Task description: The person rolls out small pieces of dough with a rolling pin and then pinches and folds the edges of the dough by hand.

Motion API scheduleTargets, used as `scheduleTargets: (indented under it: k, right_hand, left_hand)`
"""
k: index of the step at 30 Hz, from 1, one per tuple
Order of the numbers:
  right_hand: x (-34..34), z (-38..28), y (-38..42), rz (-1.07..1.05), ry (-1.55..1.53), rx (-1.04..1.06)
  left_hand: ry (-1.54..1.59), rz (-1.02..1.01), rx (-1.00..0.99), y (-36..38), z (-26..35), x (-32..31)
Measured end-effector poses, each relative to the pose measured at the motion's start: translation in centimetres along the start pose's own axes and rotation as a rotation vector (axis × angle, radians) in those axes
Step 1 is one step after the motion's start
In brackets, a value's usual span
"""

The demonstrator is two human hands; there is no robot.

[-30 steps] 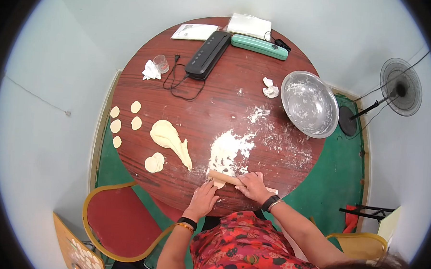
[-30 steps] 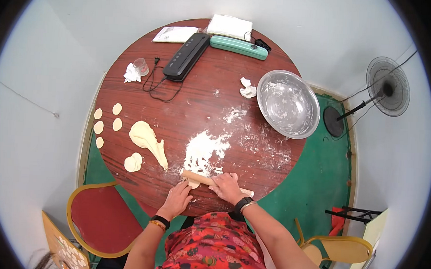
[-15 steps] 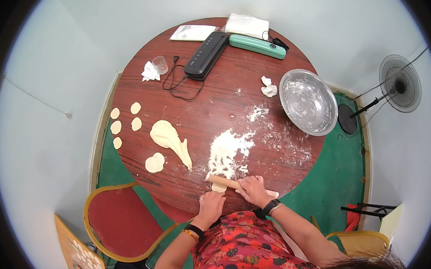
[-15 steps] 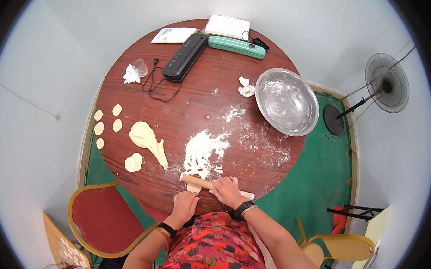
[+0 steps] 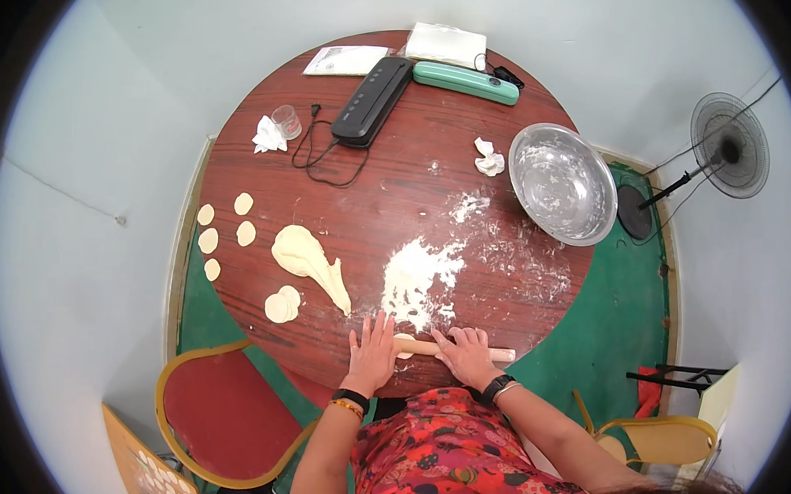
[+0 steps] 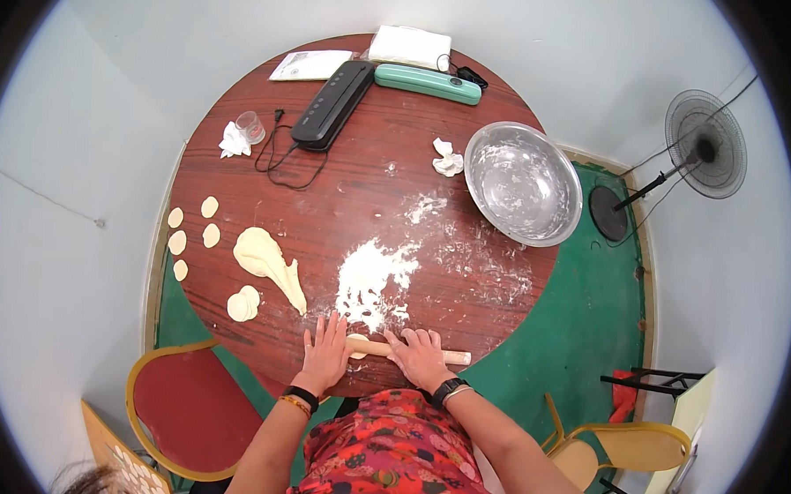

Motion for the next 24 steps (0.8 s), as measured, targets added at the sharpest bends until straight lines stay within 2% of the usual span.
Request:
scheduleTargets:
  k: [8, 14, 20, 23, 24]
  right_hand:
    - [-0.5, 0.4, -0.9, -0.016, -0.045, -0.041]
    - [-2.2, 0.8, -1.0, -0.025, -0.066, -0.045]
    - [-1.8, 1.3, -1.1, -0.012, -0.136, -0.080]
    - [-2.6, 1.5, -0.8, -0.021, -0.191, -0.074]
    - [-2.9, 1.6, -0.7, -0.036, -0.211, -0.088]
  left_hand:
    - [-0.012, -0.046, -0.016, -2.5, 0.3, 1.1]
    - [-0.041, 0.008, -0.033, -3.6, 1.0, 2.4]
    - [-0.013, 0.154, 0.031, -4.0, 0.6, 2.5]
    - [0.097, 0.425, -0.028, -1.4, 0.4, 2.7]
    - [0.168, 0.394, -0.081, -0.6, 0.6, 2.3]
Point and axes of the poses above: each hand's wrist, its own y-axis away from the middle knuckle, its own x-axis out of the back of the hand, z = x × y, the point moved 10 cm from there along -y, towards the middle knuckle, and after that the axes turned 13 degrees about y, right-handed, at the moved point
